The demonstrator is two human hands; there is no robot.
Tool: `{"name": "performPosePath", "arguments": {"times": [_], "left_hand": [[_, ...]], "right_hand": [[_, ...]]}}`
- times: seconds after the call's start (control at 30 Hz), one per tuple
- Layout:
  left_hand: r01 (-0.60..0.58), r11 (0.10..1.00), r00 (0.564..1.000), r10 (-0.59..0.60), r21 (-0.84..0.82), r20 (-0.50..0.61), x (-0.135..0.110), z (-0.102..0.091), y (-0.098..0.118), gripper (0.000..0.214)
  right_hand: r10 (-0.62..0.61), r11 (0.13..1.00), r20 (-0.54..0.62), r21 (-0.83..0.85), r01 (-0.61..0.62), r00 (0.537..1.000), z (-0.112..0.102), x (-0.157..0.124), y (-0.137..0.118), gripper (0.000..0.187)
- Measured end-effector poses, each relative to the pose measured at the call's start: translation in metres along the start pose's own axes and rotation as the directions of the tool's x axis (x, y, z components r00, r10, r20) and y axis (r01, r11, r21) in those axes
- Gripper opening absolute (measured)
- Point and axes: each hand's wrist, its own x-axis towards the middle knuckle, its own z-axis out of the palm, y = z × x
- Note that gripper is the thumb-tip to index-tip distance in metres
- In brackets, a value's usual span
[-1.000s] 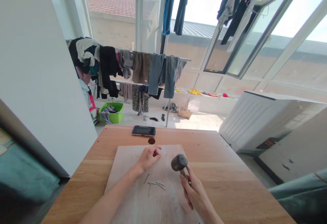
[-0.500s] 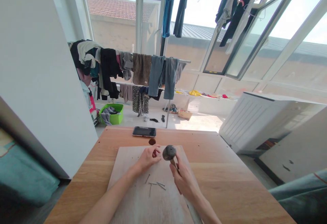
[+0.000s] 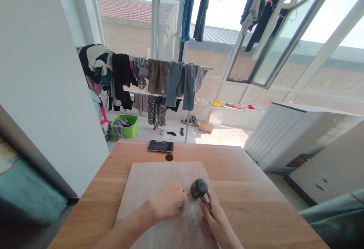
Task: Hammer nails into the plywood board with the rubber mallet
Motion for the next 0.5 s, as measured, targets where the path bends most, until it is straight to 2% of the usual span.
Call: {"name": "performPosePath", "arguments": {"times": [0.07, 0.13, 0.23, 0.3, 0.33, 0.4, 0.47, 0.5], "left_hand": [[-0.014, 1.000, 1.000, 0.014, 0.002, 0.028, 0.003, 0.001, -0.002, 0.012], [-0.028, 0.997, 0.999, 0.030, -0.067, 0.018, 0.002, 0.001, -0.009, 0.010], [-0.053, 0.927, 0.998, 0.036, -0.370, -0.053, -0.001, 0.002, -0.027, 0.014], [-0.025, 0.809, 0.990, -0.062, -0.587, -0.127, -0.002, 0.003, -0.045, 0.017], [0.001, 0.745, 0.975, -0.150, -0.667, -0.166, -0.003, 0.004, -0.055, 0.016], [0.052, 0.651, 0.904, -0.353, -0.757, -0.241, -0.002, 0.008, -0.072, 0.012], [0.079, 0.612, 0.820, -0.489, -0.787, -0.298, 0.000, 0.015, -0.084, 0.015], [0.091, 0.608, 0.792, -0.525, -0.789, -0.313, 0.001, 0.019, -0.088, 0.016]], "right_hand": [[0.011, 1.000, 0.012, 0.014, -0.011, 1.000, 0.000, 0.001, 0.002, 0.062], [0.011, 1.000, 0.016, 0.025, -0.011, 1.000, 0.000, 0.002, 0.003, 0.063], [0.015, 0.999, 0.022, 0.048, -0.016, 1.000, 0.000, 0.002, 0.002, 0.064], [0.023, 0.997, 0.029, 0.069, -0.025, 0.999, 0.000, 0.002, 0.001, 0.066], [0.029, 0.996, 0.033, 0.080, -0.031, 0.999, 0.000, 0.002, 0.000, 0.066], [0.040, 0.994, 0.037, 0.097, -0.044, 0.999, 0.001, 0.001, -0.001, 0.065], [0.050, 0.992, 0.032, 0.110, -0.053, 0.998, 0.000, 0.001, -0.002, 0.063], [0.055, 0.992, 0.028, 0.113, -0.058, 0.998, 0.000, 0.000, -0.003, 0.063]]}}
